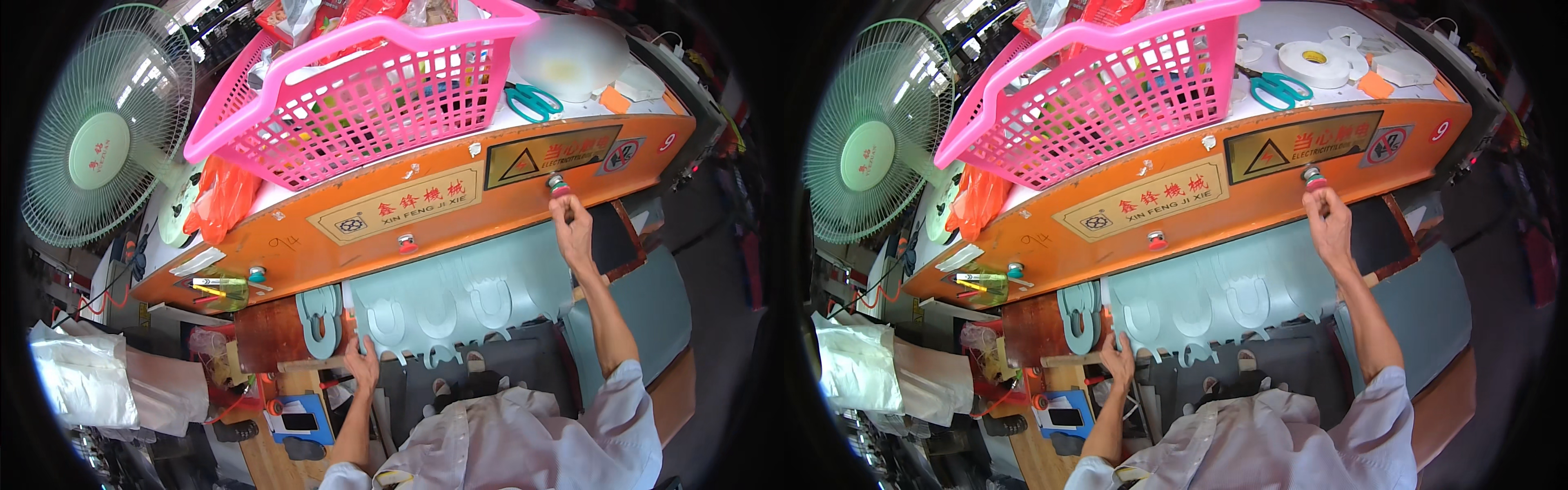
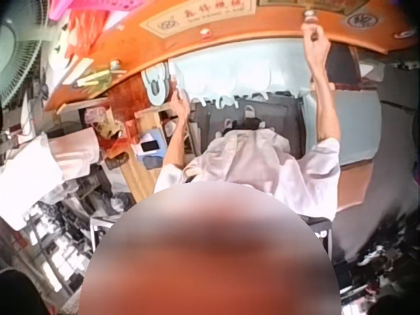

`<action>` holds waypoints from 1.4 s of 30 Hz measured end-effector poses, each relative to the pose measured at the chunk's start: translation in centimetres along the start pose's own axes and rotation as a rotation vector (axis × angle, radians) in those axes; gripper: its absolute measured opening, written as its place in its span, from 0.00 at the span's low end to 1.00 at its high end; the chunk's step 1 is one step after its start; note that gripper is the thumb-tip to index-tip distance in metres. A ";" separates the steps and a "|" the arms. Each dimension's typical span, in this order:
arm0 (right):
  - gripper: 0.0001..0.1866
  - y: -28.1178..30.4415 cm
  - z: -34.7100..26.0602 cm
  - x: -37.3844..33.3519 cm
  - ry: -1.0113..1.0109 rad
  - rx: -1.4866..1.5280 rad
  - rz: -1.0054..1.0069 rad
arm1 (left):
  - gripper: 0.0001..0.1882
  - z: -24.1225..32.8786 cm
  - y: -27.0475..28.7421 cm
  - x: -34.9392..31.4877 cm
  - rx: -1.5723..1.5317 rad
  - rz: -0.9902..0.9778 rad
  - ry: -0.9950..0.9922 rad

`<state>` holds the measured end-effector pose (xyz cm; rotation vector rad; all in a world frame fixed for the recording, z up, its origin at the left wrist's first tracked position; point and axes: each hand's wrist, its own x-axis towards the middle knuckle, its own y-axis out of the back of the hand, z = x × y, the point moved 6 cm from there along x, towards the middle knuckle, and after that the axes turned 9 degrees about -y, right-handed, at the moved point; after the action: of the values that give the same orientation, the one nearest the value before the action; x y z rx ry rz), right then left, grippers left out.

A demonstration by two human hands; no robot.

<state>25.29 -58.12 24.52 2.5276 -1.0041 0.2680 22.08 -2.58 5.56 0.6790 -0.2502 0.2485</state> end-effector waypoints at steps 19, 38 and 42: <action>0.26 3.7 16.5 -11.8 -0.261 -0.619 0.145 | 0.19 1.1 0.2 2.8 0.045 -0.012 0.011; 0.43 -17.2 0.2 -25.6 0.078 -0.364 -0.255 | 0.18 -0.9 6.6 -15.5 0.169 -0.093 0.007; 0.42 -28.7 -5.2 -31.5 0.115 -0.484 -0.414 | 0.13 -0.6 8.2 -19.1 0.135 -0.029 -0.054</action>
<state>22.18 -17.67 10.58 2.1731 -0.4167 0.0383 1.67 1.22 4.04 0.8229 -0.2769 0.2211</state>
